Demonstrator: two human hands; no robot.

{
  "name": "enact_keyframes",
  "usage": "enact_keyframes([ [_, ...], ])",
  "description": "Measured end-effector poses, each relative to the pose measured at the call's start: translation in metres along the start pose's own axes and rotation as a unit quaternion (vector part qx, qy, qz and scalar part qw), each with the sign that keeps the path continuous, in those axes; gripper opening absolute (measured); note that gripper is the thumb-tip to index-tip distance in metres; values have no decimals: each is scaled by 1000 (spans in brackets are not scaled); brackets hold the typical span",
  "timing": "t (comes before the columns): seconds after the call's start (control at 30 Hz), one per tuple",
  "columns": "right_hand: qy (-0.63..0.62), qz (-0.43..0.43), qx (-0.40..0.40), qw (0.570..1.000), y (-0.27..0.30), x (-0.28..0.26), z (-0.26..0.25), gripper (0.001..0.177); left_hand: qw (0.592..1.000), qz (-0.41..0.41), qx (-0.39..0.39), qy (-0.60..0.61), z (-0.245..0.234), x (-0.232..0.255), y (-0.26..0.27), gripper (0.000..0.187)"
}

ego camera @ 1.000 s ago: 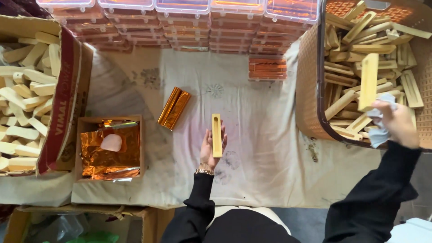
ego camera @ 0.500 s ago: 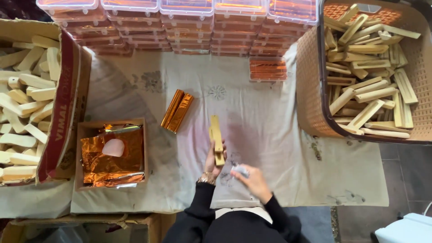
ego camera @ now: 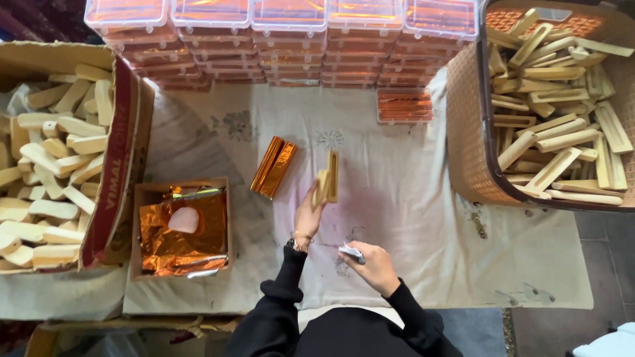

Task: The person wraps rectangular wooden pieces in foil and places them into orange sleeves by hand.

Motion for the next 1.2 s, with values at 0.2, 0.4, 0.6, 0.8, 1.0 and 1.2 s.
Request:
enact_keyframes([
  [0.2,-19,38,-29,999,20,40,23,23,963,-176,-51,199,17,-15,21,72],
  [0.4,39,29,-16,999,10,30,8,23,944,-63,-131,297,70,3,-11,64],
  [0.6,23,74,15,997,9,36,-2,27,980,-89,17,175,54,-89,35,46],
  [0.8,16,48,-42,998,7,70,13,35,992,-101,-4,-72,27,33,64,55],
  [1.0,3,-27,44,999,1,81,-15,55,949,89,53,-298,66,53,52,60],
  [1.2,-35,-11,268,963,-24,91,-67,55,969,33,93,-225,45,32,51,56],
])
Point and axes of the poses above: each hand's wrist, its own y-axis away from the middle knuckle, its own z-axis out of the palm, x = y × z, the point moved 8 cm from there along -y, towards the middle knuckle, and after that the axes turned 10 degrees about -y, right-handed, at the moved point
